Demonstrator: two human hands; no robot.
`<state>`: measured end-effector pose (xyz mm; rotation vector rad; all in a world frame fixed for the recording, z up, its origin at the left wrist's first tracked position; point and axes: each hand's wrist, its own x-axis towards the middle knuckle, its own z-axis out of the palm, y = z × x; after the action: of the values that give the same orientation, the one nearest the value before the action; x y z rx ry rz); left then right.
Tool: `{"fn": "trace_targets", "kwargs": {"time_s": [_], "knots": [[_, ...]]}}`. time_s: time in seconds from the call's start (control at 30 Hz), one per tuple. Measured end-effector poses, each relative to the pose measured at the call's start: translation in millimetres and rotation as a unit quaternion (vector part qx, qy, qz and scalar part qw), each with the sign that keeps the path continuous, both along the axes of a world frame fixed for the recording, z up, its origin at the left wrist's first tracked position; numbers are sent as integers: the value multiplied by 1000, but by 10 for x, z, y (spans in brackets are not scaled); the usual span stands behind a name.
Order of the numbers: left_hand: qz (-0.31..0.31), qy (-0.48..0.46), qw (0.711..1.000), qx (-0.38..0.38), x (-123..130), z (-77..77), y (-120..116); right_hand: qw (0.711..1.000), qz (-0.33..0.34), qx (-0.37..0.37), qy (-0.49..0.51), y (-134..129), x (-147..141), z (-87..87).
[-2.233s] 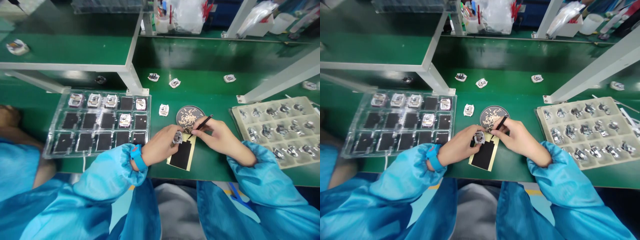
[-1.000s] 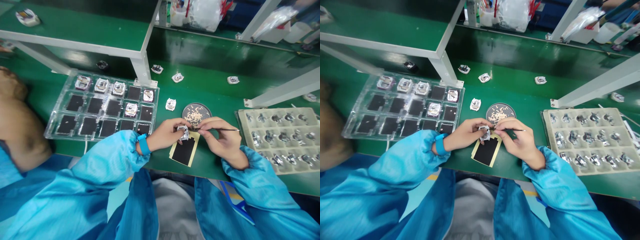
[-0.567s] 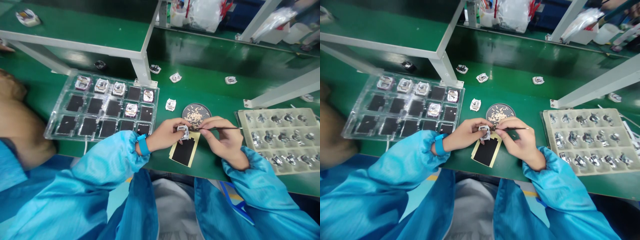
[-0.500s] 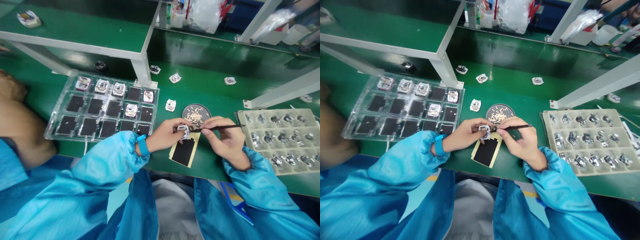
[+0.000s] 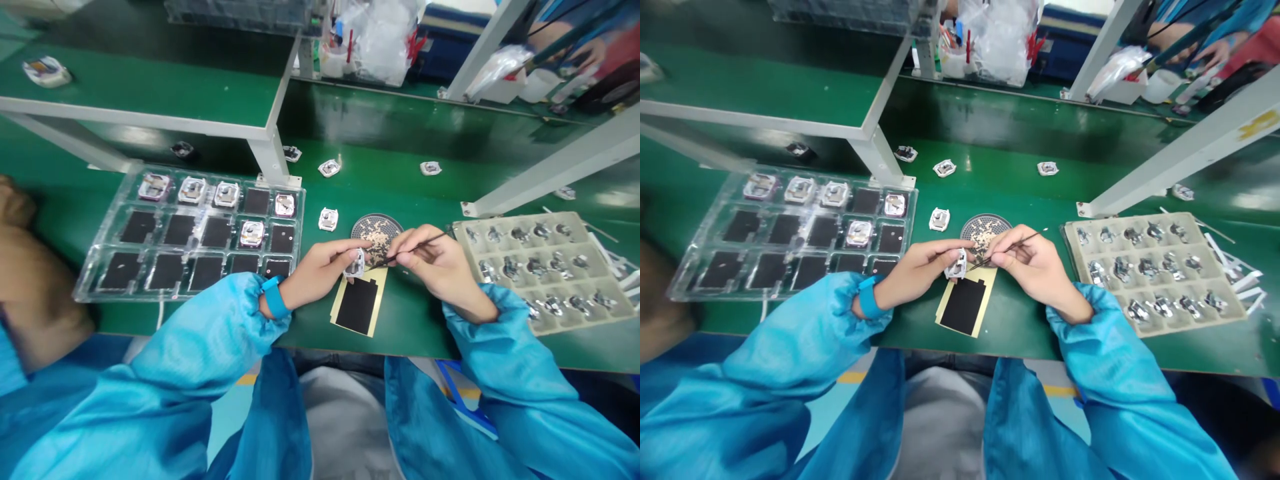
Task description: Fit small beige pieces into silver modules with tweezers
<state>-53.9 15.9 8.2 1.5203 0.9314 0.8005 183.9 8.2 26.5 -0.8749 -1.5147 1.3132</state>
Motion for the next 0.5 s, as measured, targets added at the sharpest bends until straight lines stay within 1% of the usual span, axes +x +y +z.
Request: {"fn": "trace_targets", "kwargs": {"time_s": [0.13,0.23,0.3,0.37,0.4,0.5], "knots": [[6,11,1000,18,13,-12,-10,999,-45,15,-11,15,-7,-56],[13,23,998,51,22,-36,-32,993,-90,61,-53,-15,-52,-94],[19,32,996,79,26,-52,-50,986,-103,100,-82,-43,-83,-105],[23,41,994,97,26,-61,-60,982,-98,124,-101,-65,-102,-106],[25,46,994,101,25,-62,-60,983,-90,124,-99,-70,-105,-103],[32,54,993,101,20,-47,-38,994,-54,82,-52,-45,-83,-86]]}}
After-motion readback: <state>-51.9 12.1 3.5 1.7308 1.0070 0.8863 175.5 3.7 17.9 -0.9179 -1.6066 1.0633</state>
